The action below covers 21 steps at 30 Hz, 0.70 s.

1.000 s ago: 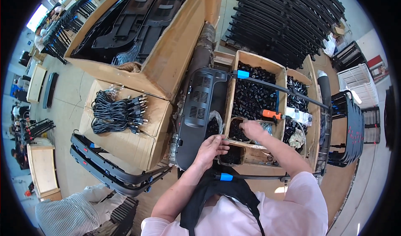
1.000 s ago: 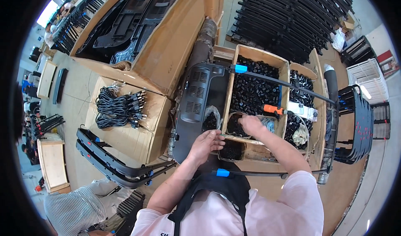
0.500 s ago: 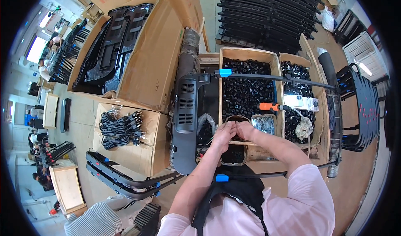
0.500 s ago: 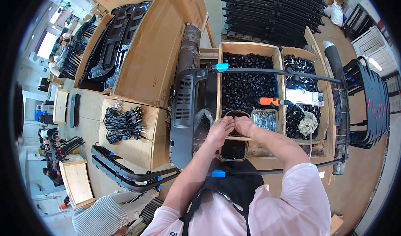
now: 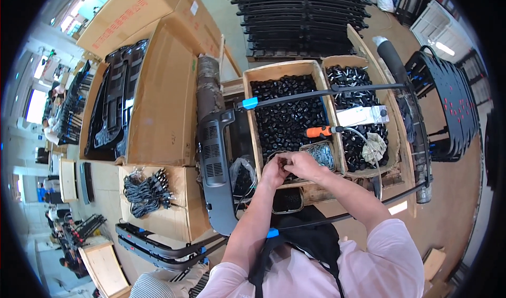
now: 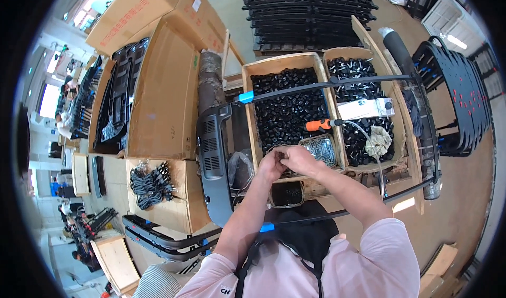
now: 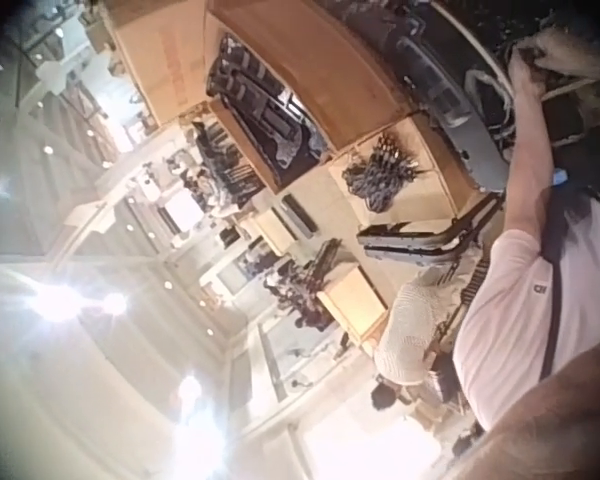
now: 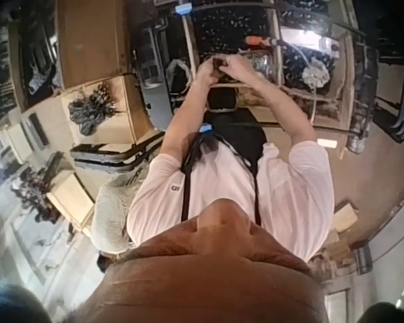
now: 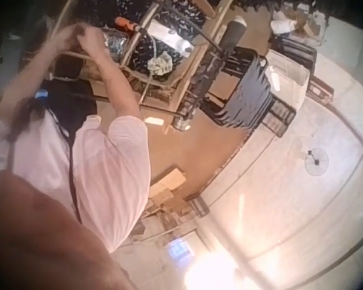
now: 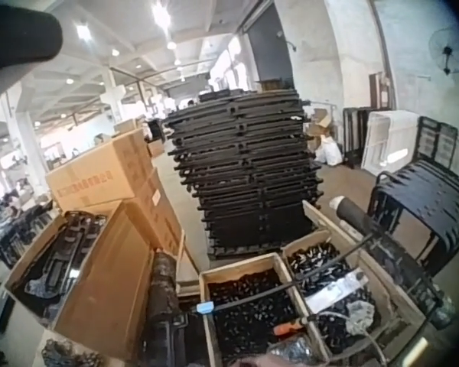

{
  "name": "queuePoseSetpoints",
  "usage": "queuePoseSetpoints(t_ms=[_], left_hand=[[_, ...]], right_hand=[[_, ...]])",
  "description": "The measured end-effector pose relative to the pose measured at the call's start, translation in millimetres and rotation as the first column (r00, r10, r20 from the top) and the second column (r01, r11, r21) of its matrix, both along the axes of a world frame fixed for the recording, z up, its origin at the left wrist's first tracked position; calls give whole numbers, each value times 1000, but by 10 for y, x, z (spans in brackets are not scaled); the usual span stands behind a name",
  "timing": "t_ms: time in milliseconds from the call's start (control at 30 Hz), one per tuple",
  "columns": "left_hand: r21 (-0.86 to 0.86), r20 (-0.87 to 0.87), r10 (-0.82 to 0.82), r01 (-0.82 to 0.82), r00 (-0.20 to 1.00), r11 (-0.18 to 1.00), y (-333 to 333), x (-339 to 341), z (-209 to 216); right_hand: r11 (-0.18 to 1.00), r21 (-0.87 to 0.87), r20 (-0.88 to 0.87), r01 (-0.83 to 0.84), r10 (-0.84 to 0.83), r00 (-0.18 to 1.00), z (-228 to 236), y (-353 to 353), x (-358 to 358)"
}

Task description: Assembling the housing and internal wiring of leaf blowers in a manufacturing setting.

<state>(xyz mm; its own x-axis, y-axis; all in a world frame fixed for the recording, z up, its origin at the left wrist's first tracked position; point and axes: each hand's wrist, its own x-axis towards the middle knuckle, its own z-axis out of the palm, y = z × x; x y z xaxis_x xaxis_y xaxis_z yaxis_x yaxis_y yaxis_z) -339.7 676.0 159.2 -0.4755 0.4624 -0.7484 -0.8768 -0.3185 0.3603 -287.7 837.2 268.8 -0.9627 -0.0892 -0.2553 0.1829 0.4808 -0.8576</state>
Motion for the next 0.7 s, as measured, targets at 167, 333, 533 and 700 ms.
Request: queuePoseSetpoints(t_ms=[167, 333, 533, 700], left_hand=[[38, 76, 63, -66, 995, 997, -31, 21, 58], [-2, -2, 25, -25, 1000, 1000, -21, 91, 382], [-54, -131, -61, 55, 989, 997, -214, 149, 694], [-2, -141, -17, 17, 990, 1000, -254, 243, 860]], right_hand=[[915, -63, 128, 400, -390, 912, -182, 393, 159], [584, -406, 488, 703, -512, 707, -647, 782, 289], [868, 155, 340, 472, -496, 799, -582, 870, 209], [875, 453, 24, 170, -203, 979, -890, 899, 298]])
